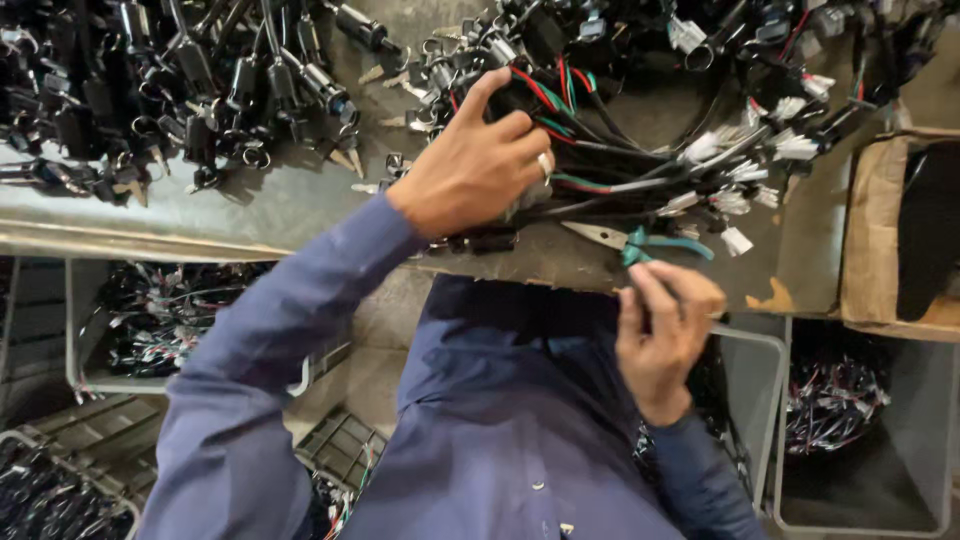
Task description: The person repeatedly strips the outer insulation from black wires using pliers, exposing the inner conductors. The person handles multiple wires one at a time, cutting the insulation and discarding the removed pieces onto the workbench.
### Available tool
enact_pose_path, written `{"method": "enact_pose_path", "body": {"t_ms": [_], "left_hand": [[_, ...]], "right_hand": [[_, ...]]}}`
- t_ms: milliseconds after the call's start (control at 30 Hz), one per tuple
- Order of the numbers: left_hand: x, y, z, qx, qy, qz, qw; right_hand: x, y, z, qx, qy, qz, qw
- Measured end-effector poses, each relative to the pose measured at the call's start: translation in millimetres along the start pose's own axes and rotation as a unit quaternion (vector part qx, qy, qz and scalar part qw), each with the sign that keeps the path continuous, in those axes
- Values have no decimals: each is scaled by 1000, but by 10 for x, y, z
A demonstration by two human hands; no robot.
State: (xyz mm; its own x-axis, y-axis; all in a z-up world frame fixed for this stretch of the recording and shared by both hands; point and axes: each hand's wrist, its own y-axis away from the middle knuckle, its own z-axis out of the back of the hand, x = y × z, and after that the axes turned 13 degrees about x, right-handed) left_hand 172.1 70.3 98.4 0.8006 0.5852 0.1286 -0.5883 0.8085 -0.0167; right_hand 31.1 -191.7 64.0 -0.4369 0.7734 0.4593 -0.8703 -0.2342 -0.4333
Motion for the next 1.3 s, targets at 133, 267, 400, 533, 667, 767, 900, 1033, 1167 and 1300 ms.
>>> {"method": "enact_pose_path", "body": {"t_ms": [133,267,400,533,667,767,900,1033,1167,1300], "left_hand": [[-33,8,41,-54,-15,-20,998],[-56,29,124,-62,-25,-29,997],[7,-33,185,-68,157,36,985],[-350,6,249,-169,584,41,793],[-1215,232,46,89,911,-31,401],[-1619,244,-275,-61,904,89,415],[-1720,211,-415,-75,650,20,756],[-1694,261,-176,-119,587,4,801],[-1770,222,-64,-199,539,-42,817],[-1817,247,-256,-154,538,40,828]], "right_hand": [[241,67,-96,8,-91,-3,996],[202,63,-153,26,-139,-18,990],[265,9,-125,75,-244,-37,966],[304,-316,39,101,-628,-134,760],[-70,-778,414,-13,-890,-196,412],[-199,-713,665,-79,-940,-112,312],[-79,-516,845,-48,-902,-75,423],[-51,-451,800,68,-811,-61,578],[-492,-361,828,-28,-767,-110,632],[-853,-371,863,-145,-750,-154,626]]}}
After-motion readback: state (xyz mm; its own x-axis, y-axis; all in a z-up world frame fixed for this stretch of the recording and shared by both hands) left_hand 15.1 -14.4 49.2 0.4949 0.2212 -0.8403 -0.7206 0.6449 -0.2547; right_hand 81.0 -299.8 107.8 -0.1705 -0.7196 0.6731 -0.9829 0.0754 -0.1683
